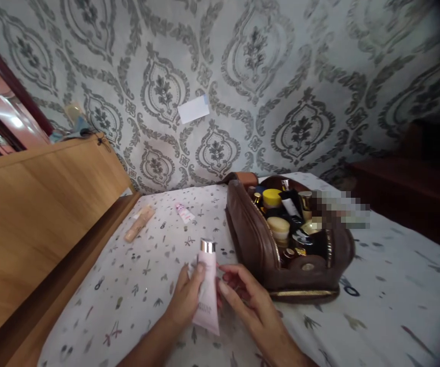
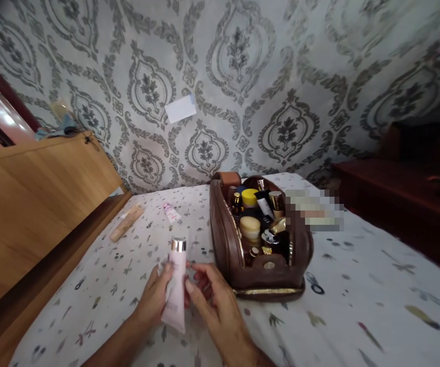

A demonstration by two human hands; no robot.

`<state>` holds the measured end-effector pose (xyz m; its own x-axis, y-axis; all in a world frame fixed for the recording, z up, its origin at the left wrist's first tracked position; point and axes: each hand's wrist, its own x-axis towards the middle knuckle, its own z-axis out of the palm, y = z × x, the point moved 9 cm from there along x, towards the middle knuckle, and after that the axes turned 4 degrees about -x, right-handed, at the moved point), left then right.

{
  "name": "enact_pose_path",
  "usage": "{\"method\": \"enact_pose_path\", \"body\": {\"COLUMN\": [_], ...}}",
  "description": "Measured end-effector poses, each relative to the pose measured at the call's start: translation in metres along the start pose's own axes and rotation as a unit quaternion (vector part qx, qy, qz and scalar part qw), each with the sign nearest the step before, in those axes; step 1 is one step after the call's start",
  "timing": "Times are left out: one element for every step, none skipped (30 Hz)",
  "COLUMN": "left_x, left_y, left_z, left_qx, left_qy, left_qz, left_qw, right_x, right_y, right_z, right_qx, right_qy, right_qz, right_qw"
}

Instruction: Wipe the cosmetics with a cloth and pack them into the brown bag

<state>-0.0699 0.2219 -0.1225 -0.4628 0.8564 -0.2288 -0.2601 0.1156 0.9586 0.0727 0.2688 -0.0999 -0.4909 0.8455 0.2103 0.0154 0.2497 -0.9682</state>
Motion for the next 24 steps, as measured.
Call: {"method": "enact_pose_path", "body": {"left_x": [-0.001, -0.002, -0.003, -0.004, -0.004, -0.004, -0.005, -0.005, -0.006, -0.007, -0.009, -0.012, -0.015, -0.018, -0.022, -0.025, -0.028, -0.029, -0.029, -0.028, -0.027, -0.026, -0.026, -0.026], "left_y": [-0.005, -0.009, -0.013, -0.016, -0.018, -0.020, -0.022, -0.023, -0.023, -0.022, -0.021, -0.018, -0.014, -0.010, -0.006, -0.004, -0.003, -0.003, -0.003, -0.002, -0.001, 0.001, 0.002, 0.004], "left_z": [0.002, 0.005, 0.009, 0.013, 0.017, 0.020, 0.023, 0.025, 0.027, 0.029, 0.031, 0.034, 0.037, 0.040, 0.044, 0.047, 0.049, 0.050, 0.050, 0.049, 0.048, 0.048, 0.047, 0.046], "left_qx": [0.013, 0.024, 0.033, 0.039, 0.043, 0.046, 0.047, 0.043, 0.035, 0.025, 0.013, 0.003, -0.003, -0.003, 0.004, 0.016, 0.030, 0.044, 0.054, 0.059, 0.060, 0.060, 0.062, 0.067], "left_qy": [-0.014, -0.032, -0.052, -0.072, -0.092, -0.111, -0.132, -0.152, -0.172, -0.194, -0.213, -0.233, -0.257, -0.285, -0.312, -0.336, -0.356, -0.368, -0.371, -0.367, -0.362, -0.357, -0.353, -0.349], "left_qz": [-0.017, -0.034, -0.047, -0.058, -0.067, -0.078, -0.090, -0.102, -0.115, -0.127, -0.136, -0.140, -0.141, -0.138, -0.134, -0.129, -0.126, -0.123, -0.118, -0.110, -0.103, -0.097, -0.094, -0.089], "left_qw": [1.000, 0.999, 0.997, 0.995, 0.993, 0.990, 0.986, 0.982, 0.978, 0.973, 0.967, 0.962, 0.956, 0.949, 0.941, 0.933, 0.926, 0.921, 0.920, 0.922, 0.924, 0.927, 0.929, 0.930], "right_x": [0.001, 0.003, 0.004, 0.005, 0.006, 0.006, 0.006, 0.006, 0.005, 0.004, 0.004, 0.003, 0.003, 0.004, 0.005, 0.006, 0.007, 0.008, 0.009, 0.010, 0.009, 0.009, 0.008, 0.006], "right_y": [0.002, 0.003, 0.003, 0.004, 0.004, 0.004, 0.005, 0.005, 0.005, 0.004, 0.003, 0.001, -0.003, -0.007, -0.011, -0.015, -0.018, -0.021, -0.022, -0.024, -0.025, -0.027, -0.029, -0.033], "right_z": [0.001, 0.003, 0.005, 0.008, 0.011, 0.014, 0.017, 0.018, 0.019, 0.019, 0.018, 0.016, 0.014, 0.010, 0.006, 0.001, -0.002, -0.005, -0.008, -0.009, -0.009, -0.010, -0.010, -0.011], "right_qx": [0.023, 0.047, 0.074, 0.103, 0.132, 0.163, 0.191, 0.216, 0.233, 0.243, 0.248, 0.248, 0.246, 0.243, 0.239, 0.236, 0.232, 0.229, 0.226, 0.223, 0.220, 0.219, 0.218, 0.218], "right_qy": [-0.003, -0.010, -0.020, -0.031, -0.042, -0.051, -0.059, -0.064, -0.067, -0.068, -0.068, -0.067, -0.062, -0.053, -0.042, -0.030, -0.019, -0.010, -0.004, -0.003, -0.005, -0.008, -0.011, -0.016], "right_qz": [0.011, 0.018, 0.023, 0.028, 0.033, 0.040, 0.050, 0.060, 0.071, 0.080, 0.086, 0.088, 0.084, 0.075, 0.065, 0.055, 0.047, 0.043, 0.041, 0.041, 0.042, 0.042, 0.040, 0.036], "right_qw": [1.000, 0.999, 0.997, 0.994, 0.990, 0.985, 0.978, 0.973, 0.968, 0.964, 0.963, 0.962, 0.964, 0.966, 0.968, 0.970, 0.971, 0.972, 0.973, 0.974, 0.975, 0.975, 0.975, 0.975]}}
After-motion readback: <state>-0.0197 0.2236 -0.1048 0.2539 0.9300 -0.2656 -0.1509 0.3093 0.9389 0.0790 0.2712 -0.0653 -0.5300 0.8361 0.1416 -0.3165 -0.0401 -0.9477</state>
